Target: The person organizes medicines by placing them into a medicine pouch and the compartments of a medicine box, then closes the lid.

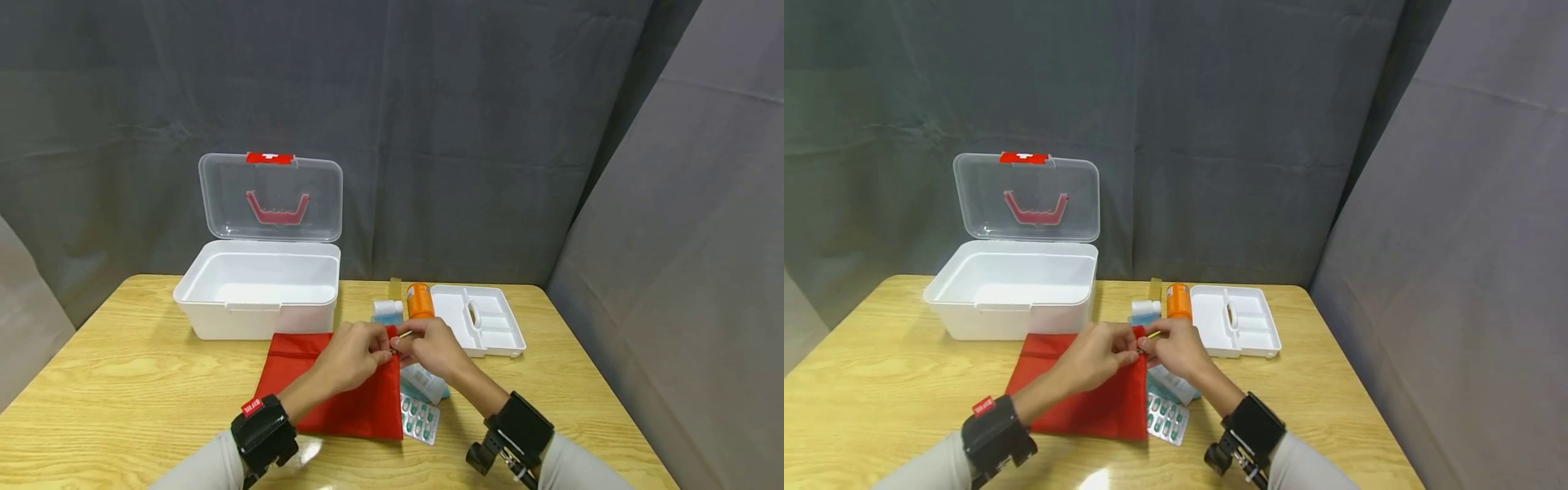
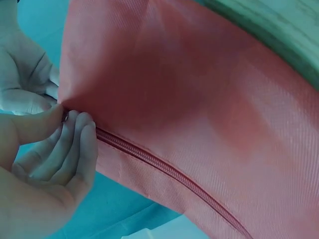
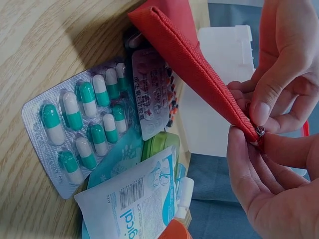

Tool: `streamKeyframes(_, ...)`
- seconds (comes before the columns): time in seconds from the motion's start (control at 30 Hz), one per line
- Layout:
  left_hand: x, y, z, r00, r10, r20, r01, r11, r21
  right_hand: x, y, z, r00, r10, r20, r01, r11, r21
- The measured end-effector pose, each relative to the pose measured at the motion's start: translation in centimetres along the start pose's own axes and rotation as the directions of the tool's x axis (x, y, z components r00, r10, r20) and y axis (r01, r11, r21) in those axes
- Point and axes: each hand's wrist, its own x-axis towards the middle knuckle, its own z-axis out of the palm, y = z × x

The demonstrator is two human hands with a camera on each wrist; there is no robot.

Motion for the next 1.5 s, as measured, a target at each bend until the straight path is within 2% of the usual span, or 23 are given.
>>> streamKeyframes(0.23,0.2,-0.2,-0.6,0.998,0.037,0.043,-0.038,0.999,0.029,0.1,0.2,0.0,1.0,-0.003,-0.006,0.003,1.0,0.001)
streamKeyframes(0.4,0.3,-0.2,-1.3,0.995,0.039,0.091,-0.042,0.998,0.035,0.0,0.1,0.0,1.0,-0.01,-0.016,0.01,1.0,-0.02)
streamKeyframes(0.7,0.2,-0.6,-1.9,0.992,0.021,0.123,-0.03,0.997,0.071,0.1,0.1,-0.3,1.0,0.003,-0.001,-0.003,1.0,-0.001)
streamKeyframes(0.83,0.1,-1.1,-2.2,0.99,-0.011,0.141,-0.002,0.996,0.088,-0.1,0.1,-0.7,1.0,0.014,0.001,-0.014,1.0,0.001)
streamKeyframes(1.07,-0.3,-2.0,-3.2,0.986,-0.037,0.165,0.022,0.995,0.095,-0.3,-0.1,-0.8,0.999,0.05,0.02,-0.051,0.996,0.068)
streamKeyframes(1.3,-0.4,-2.1,-3.8,0.985,-0.042,0.167,0.03,0.997,0.074,-0.2,-0.2,-0.6,0.998,0.062,0.013,-0.063,0.994,0.092)
streamKeyframes(1.5,-0.4,-2.1,-4.0,0.983,-0.063,0.172,0.045,0.994,0.104,-0.2,0.1,-0.7,0.998,0.061,0.016,-0.062,0.992,0.109)
